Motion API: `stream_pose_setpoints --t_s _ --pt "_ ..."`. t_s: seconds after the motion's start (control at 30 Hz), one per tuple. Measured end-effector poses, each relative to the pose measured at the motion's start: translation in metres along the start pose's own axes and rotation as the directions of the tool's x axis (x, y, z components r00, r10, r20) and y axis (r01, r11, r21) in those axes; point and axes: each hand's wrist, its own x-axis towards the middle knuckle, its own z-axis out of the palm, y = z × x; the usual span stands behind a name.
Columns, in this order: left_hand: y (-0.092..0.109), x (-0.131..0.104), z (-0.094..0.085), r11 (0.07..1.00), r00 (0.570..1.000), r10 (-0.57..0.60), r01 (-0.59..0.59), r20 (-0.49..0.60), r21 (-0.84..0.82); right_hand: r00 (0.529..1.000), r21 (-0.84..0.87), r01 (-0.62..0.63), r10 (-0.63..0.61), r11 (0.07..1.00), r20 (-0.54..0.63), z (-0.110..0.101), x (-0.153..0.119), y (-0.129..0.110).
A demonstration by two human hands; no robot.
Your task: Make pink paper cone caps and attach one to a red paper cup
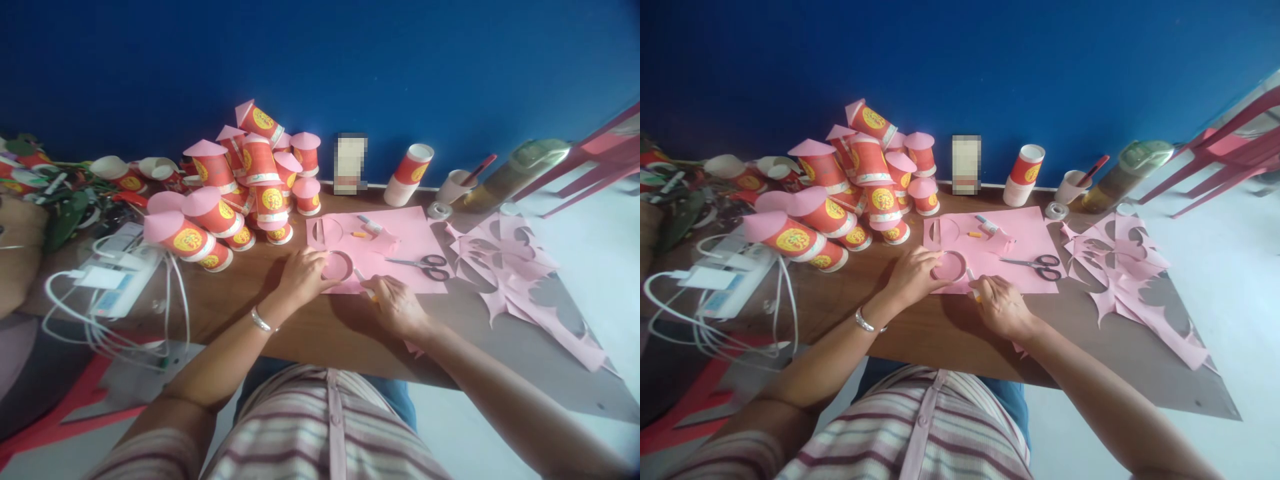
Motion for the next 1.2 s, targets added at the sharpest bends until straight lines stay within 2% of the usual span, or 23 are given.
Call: stream_pose_setpoints --t_s 0.27,0.43,0.67,1.0,1.2 --pt "-0.001 0.000 0.003 1.000 1.000 -0.002 0.002 -0.011 -0.010 0.997 0.023 0.074 -0.074 0.997 -0.036 -0.003 0.001 -0.011" --pt "-0.002 0.000 0.004 1.000 1.000 -0.007 0.006 -0.017 -0.020 0.995 0.053 0.095 -0.094 0.994 -0.016 -0.006 0.002 -0.017" --pt "-0.003 0.000 0.004 1.000 1.000 0.001 -0.001 -0.015 -0.009 0.990 -0.021 0.138 -0.139 0.990 -0.023 -0.009 0.006 -0.028" --pt "-0.001 0.001 0.001 0.999 1.000 -0.019 0.019 -0.019 -0.033 0.988 -0.006 0.153 -0.153 0.988 0.034 -0.006 0.002 -0.034" --pt "0.002 0.002 -0.004 0.997 1.000 -0.030 0.029 -0.007 -0.074 0.982 -0.097 0.188 -0.184 0.977 0.051 -0.007 0.003 -0.036"
